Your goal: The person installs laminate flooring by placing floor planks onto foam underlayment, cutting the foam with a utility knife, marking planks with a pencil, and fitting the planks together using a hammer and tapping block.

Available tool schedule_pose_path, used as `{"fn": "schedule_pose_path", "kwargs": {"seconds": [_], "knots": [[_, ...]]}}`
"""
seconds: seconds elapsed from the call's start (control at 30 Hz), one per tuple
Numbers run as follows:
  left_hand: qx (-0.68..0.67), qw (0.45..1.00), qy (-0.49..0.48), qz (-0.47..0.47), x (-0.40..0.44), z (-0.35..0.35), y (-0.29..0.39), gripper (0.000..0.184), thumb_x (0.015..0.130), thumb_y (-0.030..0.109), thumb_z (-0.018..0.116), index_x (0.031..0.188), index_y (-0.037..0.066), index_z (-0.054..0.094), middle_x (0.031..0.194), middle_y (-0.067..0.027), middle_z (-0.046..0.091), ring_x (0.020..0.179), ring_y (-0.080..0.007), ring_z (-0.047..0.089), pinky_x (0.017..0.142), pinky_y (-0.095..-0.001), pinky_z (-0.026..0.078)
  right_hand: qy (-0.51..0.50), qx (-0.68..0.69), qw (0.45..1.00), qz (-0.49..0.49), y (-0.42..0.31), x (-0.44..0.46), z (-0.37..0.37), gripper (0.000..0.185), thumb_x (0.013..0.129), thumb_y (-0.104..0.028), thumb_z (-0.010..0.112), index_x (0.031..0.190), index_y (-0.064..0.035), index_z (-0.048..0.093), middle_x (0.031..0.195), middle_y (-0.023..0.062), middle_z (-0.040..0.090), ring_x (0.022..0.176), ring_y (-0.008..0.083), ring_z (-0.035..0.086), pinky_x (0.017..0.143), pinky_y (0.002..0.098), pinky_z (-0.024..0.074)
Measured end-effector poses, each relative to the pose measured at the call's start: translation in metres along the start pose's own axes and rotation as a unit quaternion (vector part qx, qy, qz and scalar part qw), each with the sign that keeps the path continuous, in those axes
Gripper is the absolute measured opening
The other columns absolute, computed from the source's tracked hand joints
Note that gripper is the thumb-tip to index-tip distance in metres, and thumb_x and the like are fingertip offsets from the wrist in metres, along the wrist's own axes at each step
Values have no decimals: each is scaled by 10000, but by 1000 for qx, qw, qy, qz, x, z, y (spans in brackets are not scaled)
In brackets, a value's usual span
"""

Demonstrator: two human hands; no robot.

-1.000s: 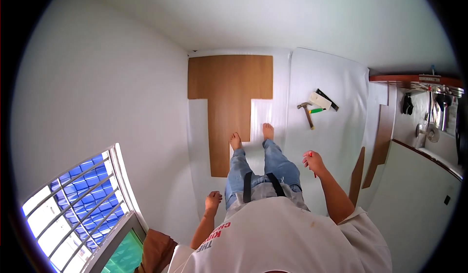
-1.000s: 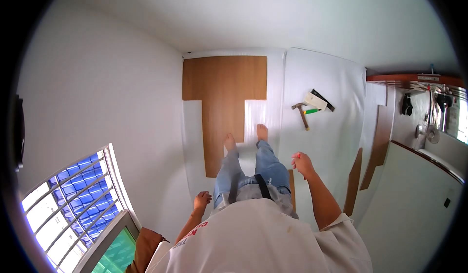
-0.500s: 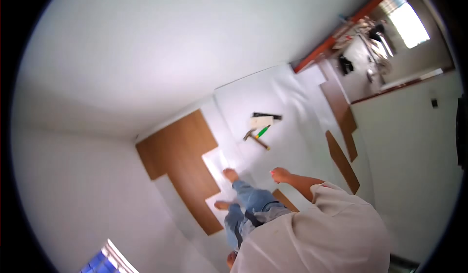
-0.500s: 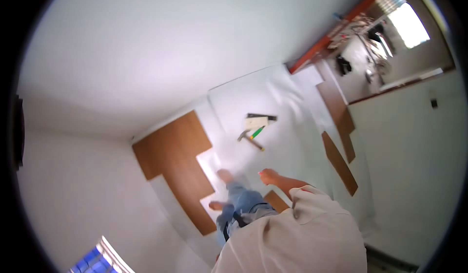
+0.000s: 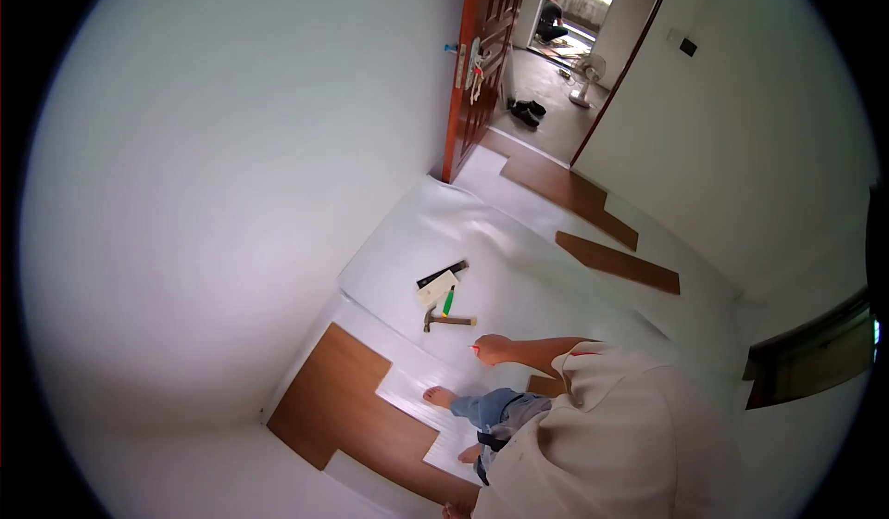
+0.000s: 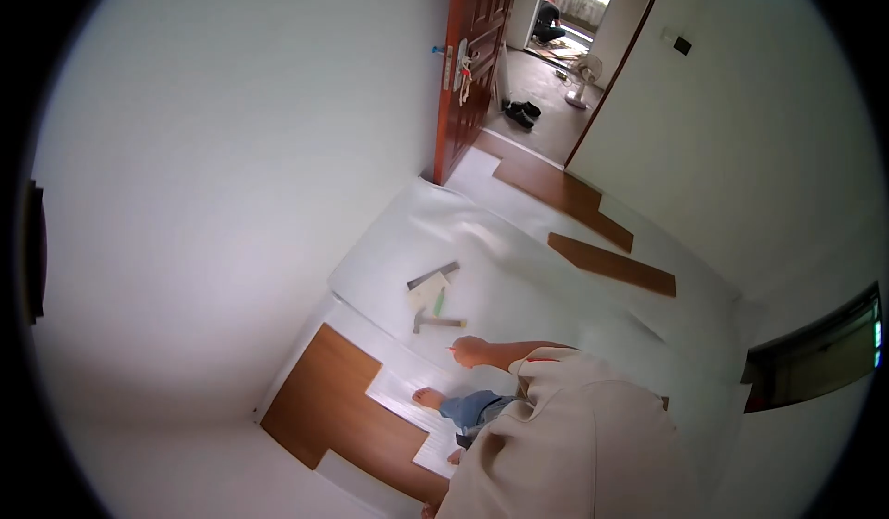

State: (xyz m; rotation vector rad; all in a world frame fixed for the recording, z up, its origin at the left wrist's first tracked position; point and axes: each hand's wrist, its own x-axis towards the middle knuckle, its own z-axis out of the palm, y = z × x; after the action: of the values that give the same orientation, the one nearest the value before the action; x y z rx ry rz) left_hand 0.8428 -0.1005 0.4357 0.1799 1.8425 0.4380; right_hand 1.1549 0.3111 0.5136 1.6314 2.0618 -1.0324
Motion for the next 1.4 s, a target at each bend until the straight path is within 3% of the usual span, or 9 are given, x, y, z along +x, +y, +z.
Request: {"fn": "schedule_pose_path", "kwargs": {"seconds": [0.37, 0.43, 0.47, 0.5, 0.63, 0.83, 0.97, 1.27, 1.4], "knots": [[-132, 991, 3, -10, -79, 40, -181, 281, 979, 248, 576, 1139, 19, 607, 955, -158, 716, 744, -242, 689, 610, -378, 574, -187, -329, 915, -136, 138, -104, 103, 306, 688, -368, 836, 797, -90, 774, 838, 147, 740, 877, 349, 710, 764, 477, 574], [-175, 984, 19, -11, -97, 54, -241, 279, 980, 244, 575, 1143, 19, 598, 951, -159, 714, 735, -239, 686, 596, -374, 573, -202, -213, 947, -129, 145, -93, 105, 256, 840, -300, 695, 862, -48, 733, 832, 145, 744, 727, 288, 723, 610, 418, 553], [-224, 974, 33, -26, -131, 59, -240, 278, 981, 242, 574, 1146, 19, 594, 949, -160, 713, 730, -238, 685, 589, -372, 573, -208, -86, 972, -72, 151, -85, 109, 264, 900, -268, 617, 949, -28, 713, 829, 142, 742, 666, 256, 717, 546, 390, 526], [-389, 898, 113, -173, -156, 65, -227, 287, 987, 246, 566, 1143, 9, 603, 949, -141, 712, 739, -223, 684, 626, -340, 572, -202, 35, 979, -17, 156, -77, 111, 286, 960, -236, 538, 1037, -8, 693, 826, 140, 740, 606, 224, 710, 483, 363, 500], [-431, 851, 205, -220, -193, 85, -196, 296, 1001, 241, 572, 1164, -4, 605, 958, -116, 708, 788, -189, 682, 694, -310, 569, -228, 124, 958, 122, 46, -39, 64, 287, 967, -222, 519, 1115, -24, 666, 801, 108, 706, 612, 198, 673, 490, 324, 462], [-453, 845, 187, -213, -193, 119, -102, 319, 1003, 249, 588, 1207, 6, 628, 1005, -116, 719, 824, -192, 699, 725, -314, 580, -164, 164, 971, 57, -51, 81, 62, 219, 963, -82, 501, 1103, -7, 652, 793, 76, 671, 589, 146, 600, 555, 295, 487], [-375, 907, 160, -111, -196, 137, -72, 332, 986, 252, 611, 1204, 6, 669, 1031, -117, 737, 853, -188, 711, 759, -319, 579, -187, 114, 974, -62, -154, 64, 8, 201, 948, -67, 511, 1081, 1, 646, 798, 64, 665, 586, 122, 573, 581, 283, 491], [-226, 958, 148, -99, -269, 180, -67, 246, 982, 241, 629, 1036, 11, 695, 948, -82, 751, 836, -191, 701, 793, -315, 537, -295, 63, 951, -71, -56, -46, -39, 99, 911, -49, 598, 999, -9, 620, 831, 78, 667, 679, 148, 640, 618, 291, 525], [-432, 893, 119, -25, -274, 251, -120, 256, 964, 232, 645, 1083, 8, 679, 1052, -76, 725, 948, -165, 665, 864, -326, 521, -244, -50, 961, -116, -2, -115, -57, 161, 905, -163, 689, 1028, -66, 656, 874, 103, 675, 855, 197, 639, 797, 349, 508]]}}
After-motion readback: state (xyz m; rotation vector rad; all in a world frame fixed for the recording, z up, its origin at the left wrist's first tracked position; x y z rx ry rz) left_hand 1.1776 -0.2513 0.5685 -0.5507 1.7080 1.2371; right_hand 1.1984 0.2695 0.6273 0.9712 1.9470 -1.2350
